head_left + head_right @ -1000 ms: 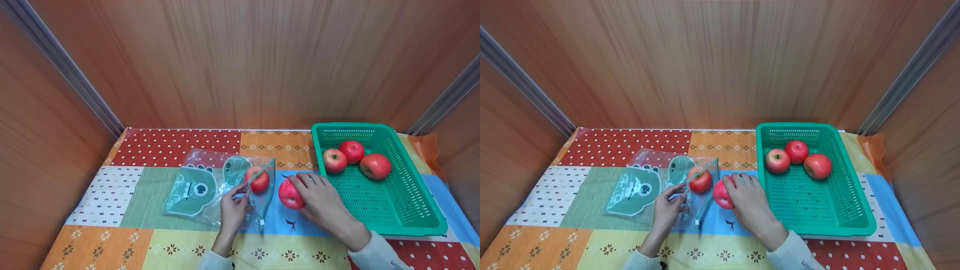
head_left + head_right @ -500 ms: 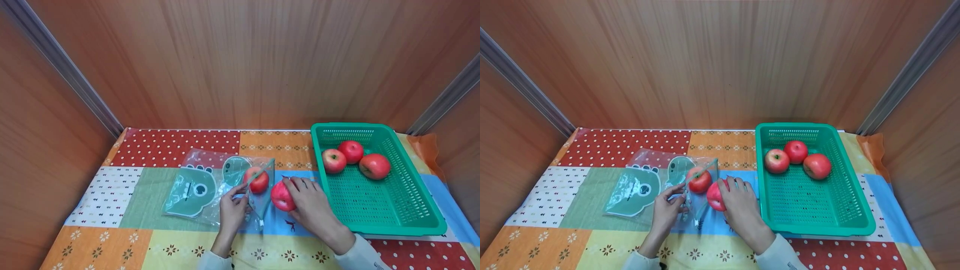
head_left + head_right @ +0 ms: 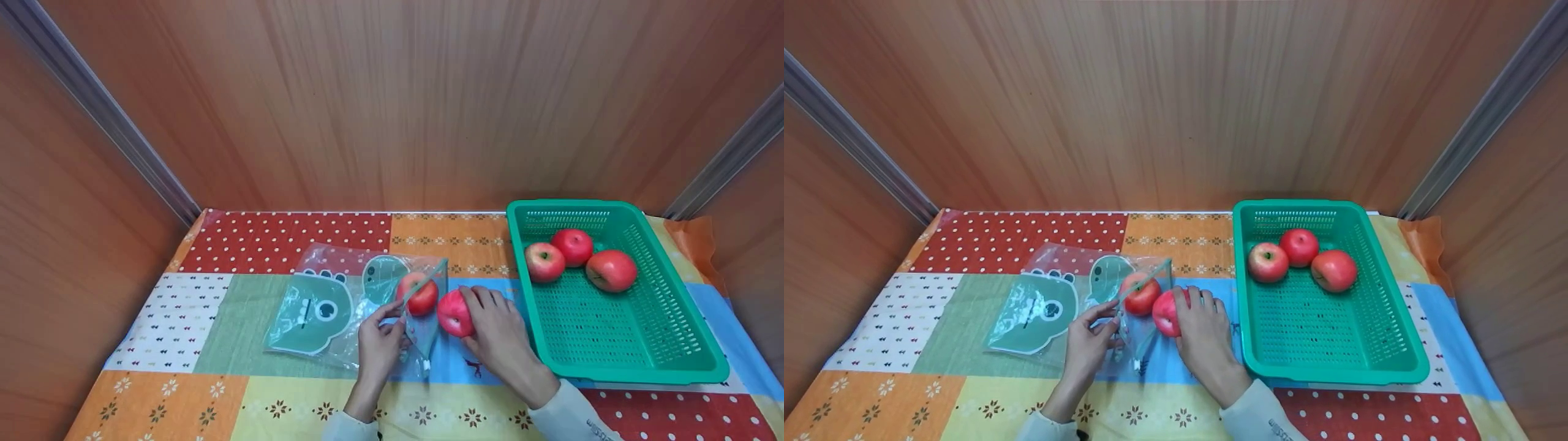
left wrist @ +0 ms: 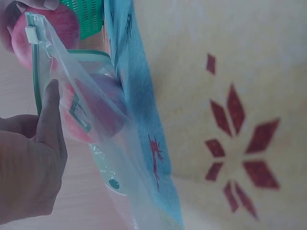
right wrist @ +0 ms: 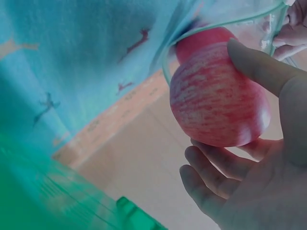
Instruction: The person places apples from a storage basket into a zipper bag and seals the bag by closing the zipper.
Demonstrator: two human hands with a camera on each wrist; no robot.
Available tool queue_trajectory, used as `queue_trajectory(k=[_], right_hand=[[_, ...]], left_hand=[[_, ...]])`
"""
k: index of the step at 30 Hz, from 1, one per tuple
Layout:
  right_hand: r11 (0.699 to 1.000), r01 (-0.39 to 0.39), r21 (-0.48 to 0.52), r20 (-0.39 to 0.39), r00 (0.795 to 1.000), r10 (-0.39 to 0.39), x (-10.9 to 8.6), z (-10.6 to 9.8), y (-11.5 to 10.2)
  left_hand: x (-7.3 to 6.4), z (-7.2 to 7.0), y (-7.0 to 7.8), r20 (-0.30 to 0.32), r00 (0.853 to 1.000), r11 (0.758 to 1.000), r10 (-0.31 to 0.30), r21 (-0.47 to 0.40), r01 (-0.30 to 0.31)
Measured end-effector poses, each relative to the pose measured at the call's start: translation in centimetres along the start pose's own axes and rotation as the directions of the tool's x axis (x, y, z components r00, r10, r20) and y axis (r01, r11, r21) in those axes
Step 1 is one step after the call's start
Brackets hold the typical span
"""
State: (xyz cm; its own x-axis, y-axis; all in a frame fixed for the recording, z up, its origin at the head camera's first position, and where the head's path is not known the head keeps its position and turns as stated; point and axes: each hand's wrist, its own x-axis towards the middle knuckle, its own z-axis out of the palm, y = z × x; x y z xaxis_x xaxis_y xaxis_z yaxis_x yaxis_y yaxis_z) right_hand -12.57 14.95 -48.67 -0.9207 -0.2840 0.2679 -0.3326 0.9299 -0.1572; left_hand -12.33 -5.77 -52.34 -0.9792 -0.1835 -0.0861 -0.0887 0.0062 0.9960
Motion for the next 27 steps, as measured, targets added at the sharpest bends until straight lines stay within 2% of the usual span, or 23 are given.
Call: queue_trajectory(k=[5,12,27], right_hand=[[0.999,-0.019,0.026,-0.014,1.000,0.019,0.3,0.9,0.1],[0.998,-0.039,0.045,-0.032,0.999,0.041,0.6,1.9,0.2],[0.993,-0.088,0.084,-0.017,0.996,0.090,1.1,2.8,0.1]], left_hand=[[-0.1,0.0,0.0,0.001,1.000,1.000,0.018,-0.012,-0.018],[0.0,-0.1,-0.2,0.011,1.000,1.000,0.010,0.000,-0.010],[-0.1,0.0,-0.2,0.008,1.000,1.000,0.020,-0.002,-0.020]])
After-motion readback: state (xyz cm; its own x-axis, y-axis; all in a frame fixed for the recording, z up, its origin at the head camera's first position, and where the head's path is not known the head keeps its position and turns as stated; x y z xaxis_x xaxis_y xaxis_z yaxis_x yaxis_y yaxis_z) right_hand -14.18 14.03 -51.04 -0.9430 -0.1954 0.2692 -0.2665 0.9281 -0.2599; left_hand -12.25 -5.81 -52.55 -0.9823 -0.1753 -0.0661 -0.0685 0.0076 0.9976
